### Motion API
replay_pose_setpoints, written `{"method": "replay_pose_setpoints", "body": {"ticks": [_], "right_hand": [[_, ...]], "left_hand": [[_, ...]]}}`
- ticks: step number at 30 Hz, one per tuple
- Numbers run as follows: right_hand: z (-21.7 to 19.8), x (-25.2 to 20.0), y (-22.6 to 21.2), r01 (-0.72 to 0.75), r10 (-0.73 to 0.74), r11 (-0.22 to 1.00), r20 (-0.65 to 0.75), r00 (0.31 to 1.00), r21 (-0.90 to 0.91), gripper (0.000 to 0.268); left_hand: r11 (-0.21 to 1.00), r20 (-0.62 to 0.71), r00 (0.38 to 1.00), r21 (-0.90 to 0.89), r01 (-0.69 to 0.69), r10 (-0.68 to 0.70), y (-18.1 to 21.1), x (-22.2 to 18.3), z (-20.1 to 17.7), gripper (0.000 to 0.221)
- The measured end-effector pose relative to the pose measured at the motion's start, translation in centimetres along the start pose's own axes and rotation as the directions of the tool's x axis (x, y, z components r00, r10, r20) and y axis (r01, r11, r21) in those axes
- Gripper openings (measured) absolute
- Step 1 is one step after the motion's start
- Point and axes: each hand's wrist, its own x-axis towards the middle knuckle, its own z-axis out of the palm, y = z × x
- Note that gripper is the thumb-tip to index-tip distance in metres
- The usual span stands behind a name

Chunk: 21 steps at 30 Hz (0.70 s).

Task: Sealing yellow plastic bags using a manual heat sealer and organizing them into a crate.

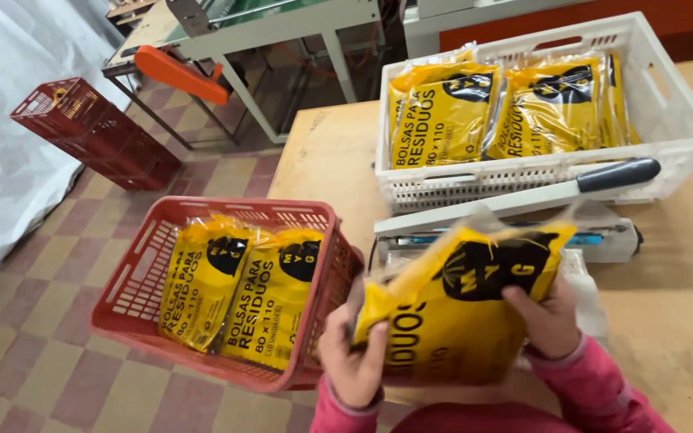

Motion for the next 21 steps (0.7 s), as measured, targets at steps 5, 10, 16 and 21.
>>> {"method": "replay_pose_setpoints", "body": {"ticks": [5,10,16,21], "right_hand": [[-3.4,1.3,1.9,-0.129,0.129,0.992,0.036,0.991,-0.007,0.046],[-7.4,0.7,11.3,-0.343,0.336,0.938,-0.1,0.936,-0.057,0.053],[-9.3,4.3,15.2,-0.348,0.403,0.778,-0.009,0.915,-0.524,0.066],[-10.9,8.5,21.4,-0.333,0.368,0.614,-0.115,0.923,-0.716,0.037]], "left_hand": [[0.867,0.193,0.904,-0.263,0.423,-0.382,-9.0,-1.9,8.0,0.026],[0.741,0.216,0.803,-0.308,0.596,-0.556,-20.2,-5.4,16.5,0.018],[0.809,0.215,0.788,0.02,0.587,-0.577,-30.4,-7.0,23.0,0.014],[0.681,0.176,0.698,0.477,0.556,-0.694,-30.3,-4.8,24.6,0.02]]}}
